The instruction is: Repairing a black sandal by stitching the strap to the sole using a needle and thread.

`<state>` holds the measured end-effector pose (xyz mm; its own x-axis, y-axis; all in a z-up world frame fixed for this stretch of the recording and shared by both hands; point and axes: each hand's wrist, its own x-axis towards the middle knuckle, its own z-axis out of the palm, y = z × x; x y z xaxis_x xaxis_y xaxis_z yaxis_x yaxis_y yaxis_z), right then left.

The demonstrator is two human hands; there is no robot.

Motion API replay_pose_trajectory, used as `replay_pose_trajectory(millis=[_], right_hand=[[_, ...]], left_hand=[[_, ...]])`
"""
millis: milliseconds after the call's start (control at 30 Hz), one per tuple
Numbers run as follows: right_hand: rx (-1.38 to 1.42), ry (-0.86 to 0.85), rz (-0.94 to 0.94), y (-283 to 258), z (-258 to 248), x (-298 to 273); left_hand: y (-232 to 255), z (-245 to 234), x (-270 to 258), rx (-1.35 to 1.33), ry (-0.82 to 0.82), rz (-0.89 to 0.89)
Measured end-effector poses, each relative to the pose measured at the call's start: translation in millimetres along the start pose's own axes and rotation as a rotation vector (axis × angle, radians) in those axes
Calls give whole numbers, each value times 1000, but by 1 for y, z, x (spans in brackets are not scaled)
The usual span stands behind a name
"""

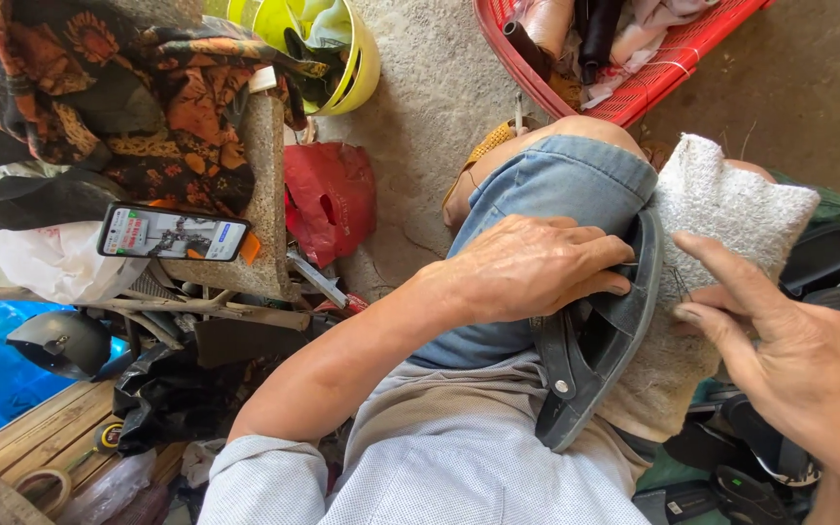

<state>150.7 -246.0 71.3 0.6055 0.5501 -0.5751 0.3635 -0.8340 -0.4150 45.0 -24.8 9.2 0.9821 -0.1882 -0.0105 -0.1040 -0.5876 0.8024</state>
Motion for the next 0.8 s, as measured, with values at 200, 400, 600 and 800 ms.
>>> replay_pose_trajectory(millis=[200,400,600,800], right_hand=[[-427,-219,-222,12,-12,25],[-647,-257,-202,5,-16,34],[-595,-11,-456,4,-11,24],[-672,270,-617,-15,-11,20]], left_hand=[[6,4,-1,137,79,9],[12,8,-5,228,183,-77],[10,4,-7,349,297,-319],[9,-3,-30,430,184,-411]])
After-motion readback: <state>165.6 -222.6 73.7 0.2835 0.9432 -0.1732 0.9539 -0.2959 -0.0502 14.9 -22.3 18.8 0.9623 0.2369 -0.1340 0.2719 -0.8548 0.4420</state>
